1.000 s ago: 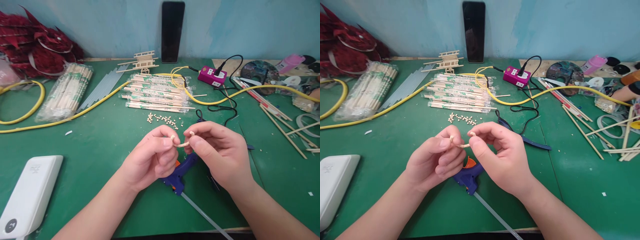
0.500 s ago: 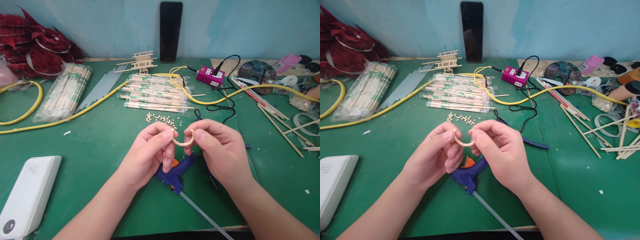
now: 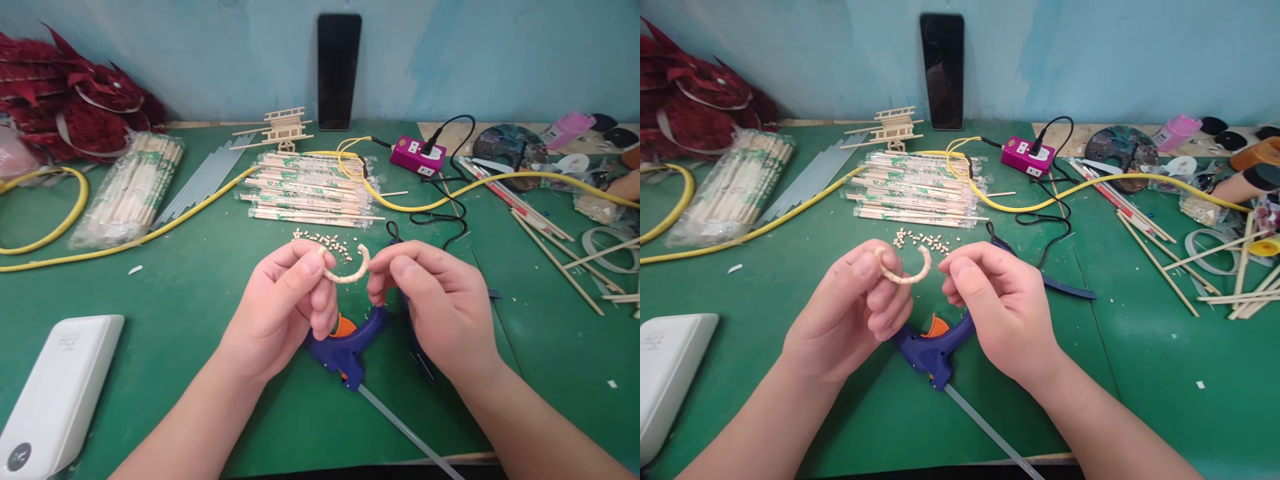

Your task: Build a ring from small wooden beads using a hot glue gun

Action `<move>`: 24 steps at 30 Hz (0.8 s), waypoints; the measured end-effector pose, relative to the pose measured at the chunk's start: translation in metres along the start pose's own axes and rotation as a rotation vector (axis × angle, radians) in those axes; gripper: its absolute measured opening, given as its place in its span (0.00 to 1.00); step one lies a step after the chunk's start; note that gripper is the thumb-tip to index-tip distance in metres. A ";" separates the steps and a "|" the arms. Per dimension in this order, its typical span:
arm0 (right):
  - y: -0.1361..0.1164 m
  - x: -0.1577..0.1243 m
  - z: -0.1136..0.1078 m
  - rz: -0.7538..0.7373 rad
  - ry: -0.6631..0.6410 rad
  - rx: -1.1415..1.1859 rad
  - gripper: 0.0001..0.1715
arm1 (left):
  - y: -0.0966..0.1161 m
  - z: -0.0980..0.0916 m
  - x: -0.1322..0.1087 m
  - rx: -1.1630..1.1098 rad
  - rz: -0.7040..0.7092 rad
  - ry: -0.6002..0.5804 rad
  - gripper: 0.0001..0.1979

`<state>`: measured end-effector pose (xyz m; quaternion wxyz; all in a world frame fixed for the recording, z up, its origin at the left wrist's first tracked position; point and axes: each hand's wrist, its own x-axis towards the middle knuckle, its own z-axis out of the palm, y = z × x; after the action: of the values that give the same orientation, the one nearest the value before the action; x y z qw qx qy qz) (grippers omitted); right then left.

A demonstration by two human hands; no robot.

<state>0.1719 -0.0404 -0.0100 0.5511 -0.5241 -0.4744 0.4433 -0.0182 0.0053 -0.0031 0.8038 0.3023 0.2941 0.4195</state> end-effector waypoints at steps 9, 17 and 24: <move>-0.005 -0.002 -0.016 -0.234 -0.808 -0.908 0.37 | 0.034 -0.012 0.001 0.030 0.209 0.022 0.11; -0.009 -0.009 -0.003 -0.234 -0.990 -1.121 0.17 | 0.051 -0.025 0.007 0.145 0.403 0.235 0.08; 0.005 0.000 -0.036 -0.132 -0.705 -0.490 0.26 | 0.049 -0.034 0.017 0.349 0.569 0.328 0.11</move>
<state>0.2079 -0.0458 -0.0152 0.2418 -0.4248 -0.7573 0.4331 -0.0587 0.0509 0.0070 0.5336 0.4331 0.3902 0.6127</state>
